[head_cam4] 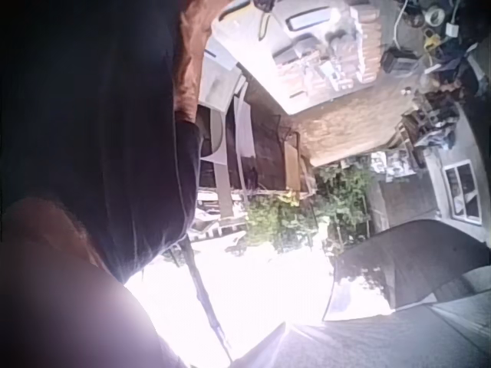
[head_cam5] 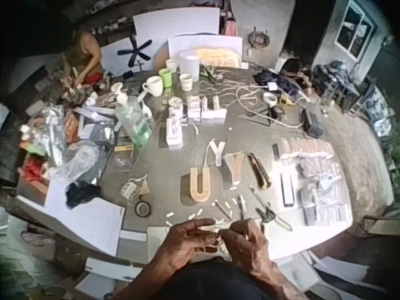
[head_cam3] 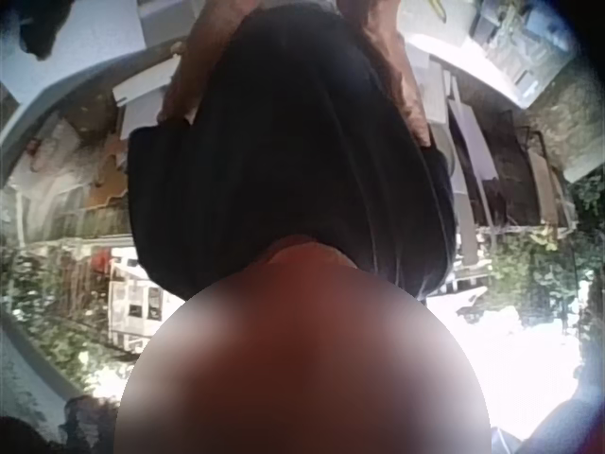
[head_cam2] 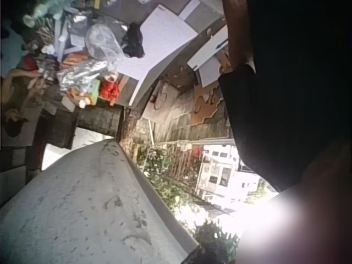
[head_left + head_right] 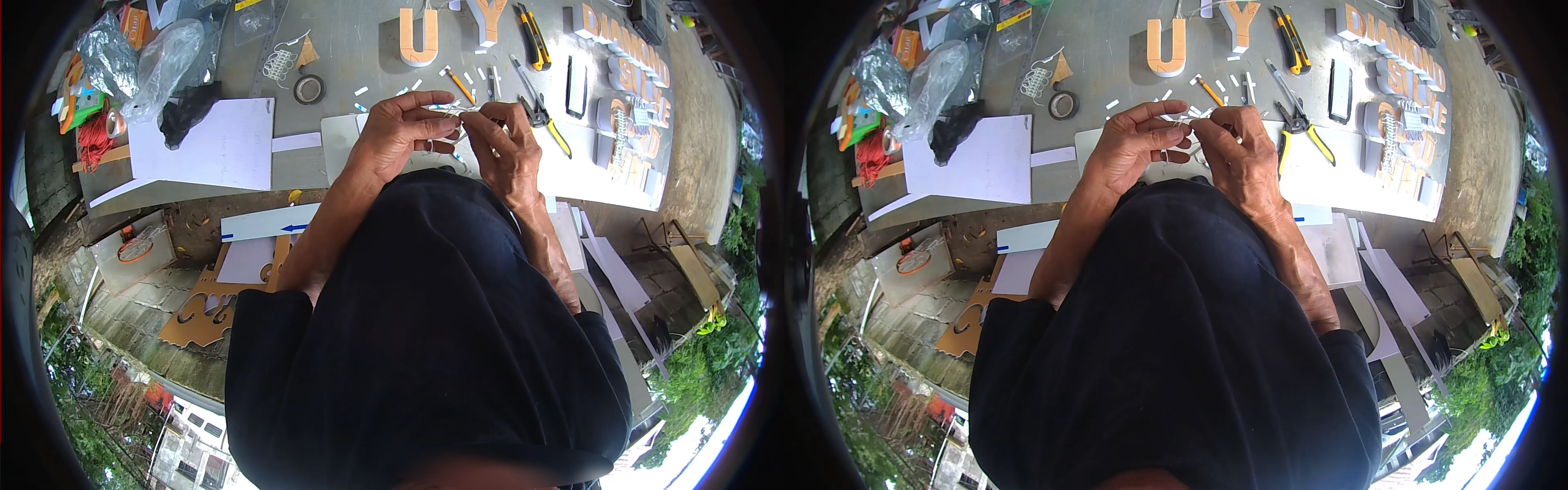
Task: Assembling LED lighting components and wiring into sign letters on a workshop table.
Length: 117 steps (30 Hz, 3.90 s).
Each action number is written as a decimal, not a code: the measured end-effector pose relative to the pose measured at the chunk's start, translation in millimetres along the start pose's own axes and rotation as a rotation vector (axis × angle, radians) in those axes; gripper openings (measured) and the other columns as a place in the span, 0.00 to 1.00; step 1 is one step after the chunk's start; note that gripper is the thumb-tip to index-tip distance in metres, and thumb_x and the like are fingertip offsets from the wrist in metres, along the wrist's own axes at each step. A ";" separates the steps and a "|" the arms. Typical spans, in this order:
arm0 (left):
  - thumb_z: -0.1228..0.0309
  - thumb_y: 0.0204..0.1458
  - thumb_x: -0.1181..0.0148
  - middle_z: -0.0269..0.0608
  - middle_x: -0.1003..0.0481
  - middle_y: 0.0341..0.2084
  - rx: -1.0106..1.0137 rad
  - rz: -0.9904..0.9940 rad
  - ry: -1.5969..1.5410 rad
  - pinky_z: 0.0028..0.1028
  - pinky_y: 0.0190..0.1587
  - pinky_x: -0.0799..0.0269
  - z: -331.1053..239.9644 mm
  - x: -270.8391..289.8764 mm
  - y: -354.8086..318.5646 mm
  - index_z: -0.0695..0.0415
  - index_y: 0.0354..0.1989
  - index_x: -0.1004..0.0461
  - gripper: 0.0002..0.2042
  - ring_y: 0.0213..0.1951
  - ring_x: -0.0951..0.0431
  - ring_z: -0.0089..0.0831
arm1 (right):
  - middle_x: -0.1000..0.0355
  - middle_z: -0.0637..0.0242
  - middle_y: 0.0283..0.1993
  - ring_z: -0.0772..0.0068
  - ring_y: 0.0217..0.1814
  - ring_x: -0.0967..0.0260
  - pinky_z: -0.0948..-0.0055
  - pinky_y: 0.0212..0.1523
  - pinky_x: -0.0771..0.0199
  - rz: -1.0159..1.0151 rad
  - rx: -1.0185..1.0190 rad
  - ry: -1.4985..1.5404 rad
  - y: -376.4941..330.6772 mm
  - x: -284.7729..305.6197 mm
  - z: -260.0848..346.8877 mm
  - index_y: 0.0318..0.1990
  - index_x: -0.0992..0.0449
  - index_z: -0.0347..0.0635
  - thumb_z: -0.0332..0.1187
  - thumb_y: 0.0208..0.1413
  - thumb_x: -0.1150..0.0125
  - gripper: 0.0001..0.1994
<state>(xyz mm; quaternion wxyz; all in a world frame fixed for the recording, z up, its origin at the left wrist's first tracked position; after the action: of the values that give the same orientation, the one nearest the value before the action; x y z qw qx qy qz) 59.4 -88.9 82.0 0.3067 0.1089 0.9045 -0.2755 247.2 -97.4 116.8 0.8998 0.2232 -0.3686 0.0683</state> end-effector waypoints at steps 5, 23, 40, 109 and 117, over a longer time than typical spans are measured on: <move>0.78 0.50 0.31 0.50 0.18 0.35 -0.086 -0.088 0.108 0.34 0.40 0.18 -4.1 -8.2 -3.3 0.64 0.54 0.25 0.21 0.36 0.16 0.34 | 0.24 0.62 0.37 0.72 0.34 0.26 0.72 0.34 0.25 0.025 -0.294 0.401 -1.4 -2.3 -5.9 0.41 0.19 0.37 0.22 0.55 0.35 0.07; 0.75 0.53 0.33 0.46 0.18 0.35 -0.317 -0.025 0.418 0.25 0.39 0.17 -13.3 -23.5 -6.8 0.57 0.59 0.26 0.23 0.36 0.16 0.28 | 0.22 0.63 0.34 0.75 0.33 0.25 0.74 0.37 0.26 0.070 -0.461 0.517 2.2 3.5 -13.3 0.37 0.18 0.35 0.26 0.56 0.33 0.05; 0.77 0.58 0.40 0.45 0.20 0.31 -0.146 0.108 0.371 0.26 0.33 0.22 -16.2 -14.9 2.8 0.67 0.44 0.21 0.09 0.30 0.17 0.31 | 0.25 0.65 0.33 0.77 0.31 0.27 0.74 0.33 0.26 0.163 -0.416 0.532 7.8 8.6 -20.9 0.38 0.21 0.34 0.29 0.59 0.36 0.06; 0.74 0.49 0.32 0.43 0.18 0.27 -0.522 -0.157 1.190 0.26 0.31 0.25 -17.2 -25.9 3.2 0.61 0.34 0.17 0.06 0.26 0.20 0.25 | 0.27 0.69 0.35 0.66 0.37 0.27 0.66 0.35 0.22 0.304 0.216 -0.120 10.6 26.1 -13.7 0.35 0.23 0.41 0.24 0.46 0.31 0.09; 0.73 0.49 0.32 0.44 0.18 0.27 -0.422 0.032 1.144 0.26 0.32 0.24 -21.5 -29.2 3.1 0.62 0.35 0.17 0.07 0.27 0.19 0.29 | 0.25 0.67 0.37 0.66 0.39 0.25 0.69 0.38 0.21 0.247 0.161 -0.043 9.1 30.3 -17.1 0.37 0.21 0.41 0.24 0.45 0.29 0.10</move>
<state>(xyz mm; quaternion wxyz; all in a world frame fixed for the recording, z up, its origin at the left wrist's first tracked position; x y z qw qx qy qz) 72.9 -75.0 112.8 -0.2090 0.1899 0.9592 0.0166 277.2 -82.8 130.3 0.8557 0.2489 -0.4057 0.2030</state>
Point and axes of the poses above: each hand's wrist, its own y-axis towards the middle knuckle, its own x-axis out of the back of the hand, z = x × y, the point moved 1 cm from there along y, towards the middle knuckle
